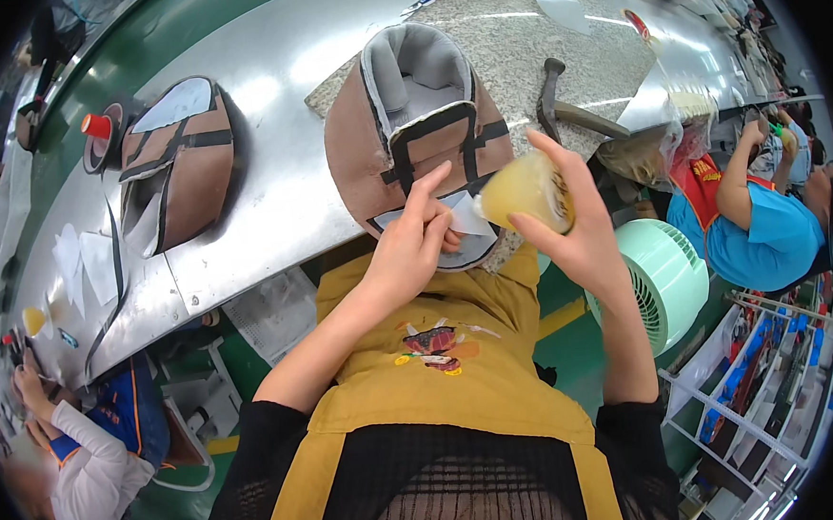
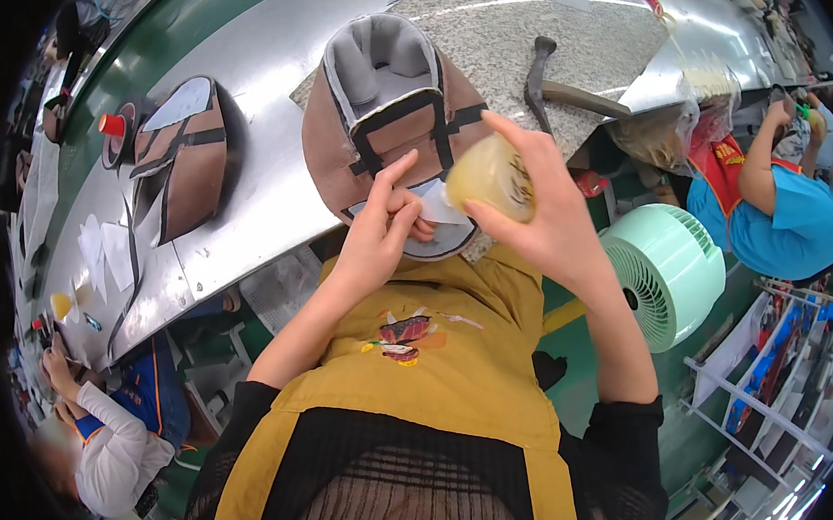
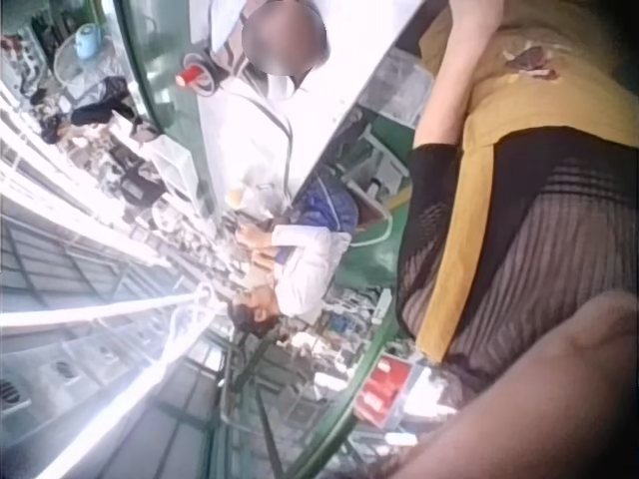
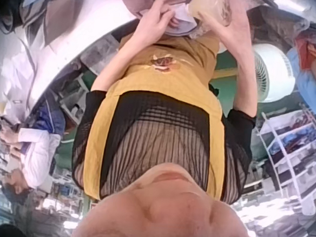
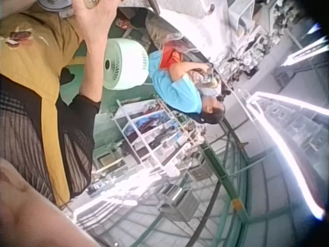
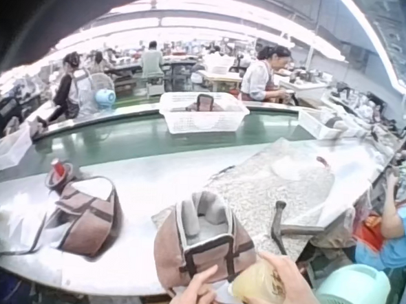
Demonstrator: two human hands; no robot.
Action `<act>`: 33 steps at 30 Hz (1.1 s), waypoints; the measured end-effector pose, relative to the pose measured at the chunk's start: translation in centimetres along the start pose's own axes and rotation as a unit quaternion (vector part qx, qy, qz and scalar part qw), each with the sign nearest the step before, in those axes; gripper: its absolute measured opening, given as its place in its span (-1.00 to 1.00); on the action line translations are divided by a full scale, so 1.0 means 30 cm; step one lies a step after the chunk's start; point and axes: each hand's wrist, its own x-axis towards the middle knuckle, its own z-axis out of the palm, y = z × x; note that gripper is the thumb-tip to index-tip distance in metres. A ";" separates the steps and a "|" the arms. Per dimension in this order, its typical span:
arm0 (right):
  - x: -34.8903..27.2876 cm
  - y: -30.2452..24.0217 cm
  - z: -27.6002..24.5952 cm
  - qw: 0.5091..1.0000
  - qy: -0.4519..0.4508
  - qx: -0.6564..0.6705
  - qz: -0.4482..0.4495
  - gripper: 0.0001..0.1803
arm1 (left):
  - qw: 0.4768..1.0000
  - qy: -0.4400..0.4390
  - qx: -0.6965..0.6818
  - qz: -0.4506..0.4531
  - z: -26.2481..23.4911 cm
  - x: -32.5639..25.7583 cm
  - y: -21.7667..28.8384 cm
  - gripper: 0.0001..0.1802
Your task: The person uses a hammer to secure a black strap onto a brown shoe upper placed on a granite block. They then apply a yellow adhesive from a small container to the shoe's interior lining and press the lining into place.
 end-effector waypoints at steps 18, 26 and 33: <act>0.013 0.059 0.027 0.990 0.016 -0.141 0.015 -0.25 | 0.993 0.022 -0.116 -0.019 0.006 0.011 -0.048 -0.52; 0.024 0.099 -0.145 0.986 0.148 0.027 0.066 -0.29 | 0.997 0.017 -0.078 -0.011 0.004 0.005 -0.043 -0.54; 0.360 0.326 -0.444 0.961 0.237 0.126 0.062 -0.29 | 0.996 0.004 -0.084 -0.018 0.003 0.006 -0.032 -0.55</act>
